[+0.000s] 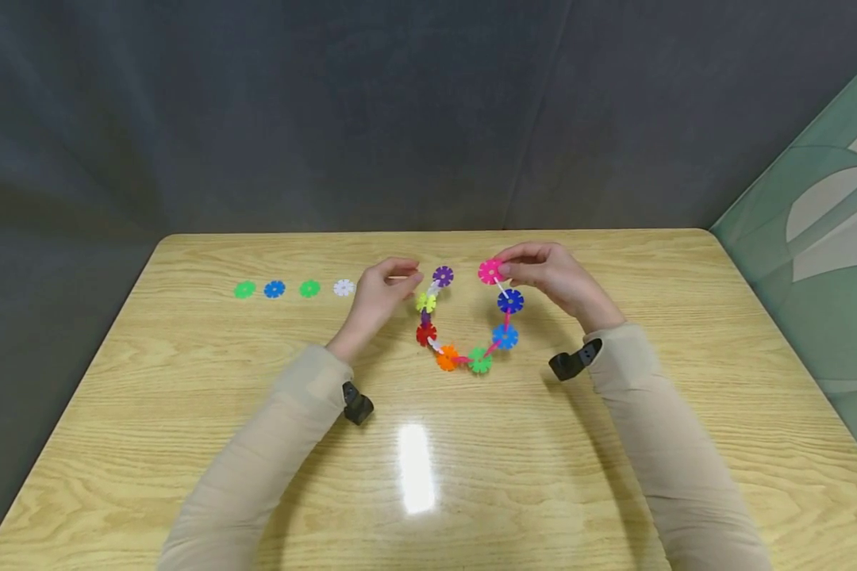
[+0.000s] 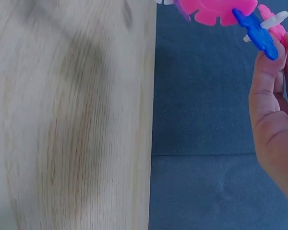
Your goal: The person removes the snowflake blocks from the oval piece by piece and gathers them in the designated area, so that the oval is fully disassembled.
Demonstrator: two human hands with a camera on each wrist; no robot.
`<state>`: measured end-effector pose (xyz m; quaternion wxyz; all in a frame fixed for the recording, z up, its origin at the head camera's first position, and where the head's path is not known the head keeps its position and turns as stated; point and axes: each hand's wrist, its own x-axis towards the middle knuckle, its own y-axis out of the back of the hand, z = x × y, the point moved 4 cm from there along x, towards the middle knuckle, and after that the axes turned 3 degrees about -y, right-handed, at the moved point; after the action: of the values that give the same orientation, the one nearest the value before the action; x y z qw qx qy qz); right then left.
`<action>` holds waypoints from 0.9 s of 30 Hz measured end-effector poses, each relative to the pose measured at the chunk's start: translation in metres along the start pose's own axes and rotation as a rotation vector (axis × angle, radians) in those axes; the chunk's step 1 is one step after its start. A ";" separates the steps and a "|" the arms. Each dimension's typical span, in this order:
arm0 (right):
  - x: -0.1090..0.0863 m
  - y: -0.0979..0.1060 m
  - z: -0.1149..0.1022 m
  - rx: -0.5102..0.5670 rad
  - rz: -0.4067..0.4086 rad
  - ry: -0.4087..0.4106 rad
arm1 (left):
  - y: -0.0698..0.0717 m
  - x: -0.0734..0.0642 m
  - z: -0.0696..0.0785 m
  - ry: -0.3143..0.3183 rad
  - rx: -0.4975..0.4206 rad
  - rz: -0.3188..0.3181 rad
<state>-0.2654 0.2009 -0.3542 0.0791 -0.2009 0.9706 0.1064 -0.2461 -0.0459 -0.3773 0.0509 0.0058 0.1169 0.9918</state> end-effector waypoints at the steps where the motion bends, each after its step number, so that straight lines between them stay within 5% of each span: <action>1: 0.001 -0.001 0.000 0.000 -0.002 -0.002 | -0.004 -0.002 0.003 -0.003 -0.015 -0.023; 15: 0.010 -0.029 0.001 -0.020 -0.084 0.009 | -0.037 -0.017 0.021 -0.002 -0.117 -0.216; 27: 0.010 -0.039 0.001 -0.070 -0.126 -0.007 | -0.037 -0.018 0.020 0.002 -0.098 -0.173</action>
<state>-0.2585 0.1621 -0.3644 0.0820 -0.2636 0.9515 0.1359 -0.2239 -0.0076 -0.3666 0.1366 -0.0076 0.0684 0.9882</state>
